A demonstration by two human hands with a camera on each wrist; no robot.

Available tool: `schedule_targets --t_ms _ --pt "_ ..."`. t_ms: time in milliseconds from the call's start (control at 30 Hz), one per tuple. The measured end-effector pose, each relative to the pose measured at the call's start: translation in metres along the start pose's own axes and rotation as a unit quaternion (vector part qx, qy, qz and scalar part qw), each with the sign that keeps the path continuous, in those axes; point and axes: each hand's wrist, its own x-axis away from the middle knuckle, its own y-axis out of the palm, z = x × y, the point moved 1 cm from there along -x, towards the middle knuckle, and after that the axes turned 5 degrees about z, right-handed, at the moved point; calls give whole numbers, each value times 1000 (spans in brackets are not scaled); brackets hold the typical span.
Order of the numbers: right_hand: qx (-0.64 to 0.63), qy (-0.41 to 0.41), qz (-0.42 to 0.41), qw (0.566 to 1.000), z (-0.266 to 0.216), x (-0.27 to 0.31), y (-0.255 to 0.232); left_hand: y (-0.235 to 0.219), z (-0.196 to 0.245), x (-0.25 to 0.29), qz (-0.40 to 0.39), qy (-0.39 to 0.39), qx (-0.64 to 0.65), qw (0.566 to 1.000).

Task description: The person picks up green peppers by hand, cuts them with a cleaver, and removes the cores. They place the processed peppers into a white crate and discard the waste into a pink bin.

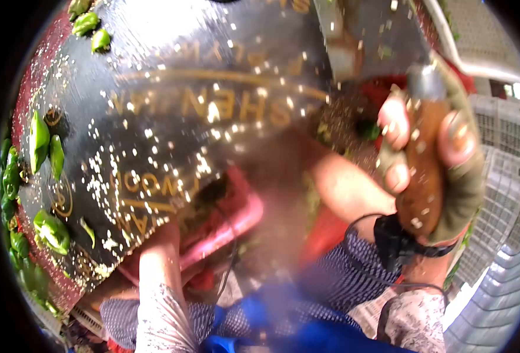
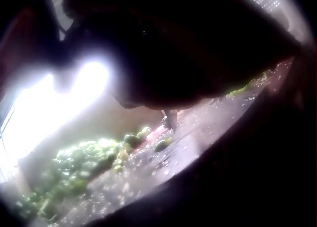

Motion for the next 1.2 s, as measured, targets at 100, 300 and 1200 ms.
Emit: schedule_targets --t_ms 100,300,1200 --pt "-23 3 16 1000 0 0 1 -1 -1 5 9 -24 22 999" --pt "20 6 58 998 -2 -1 22 -2 -3 10 19 -47 43 998" --pt "27 -29 64 997 3 -3 18 -3 -11 47 58 -150 111 981"
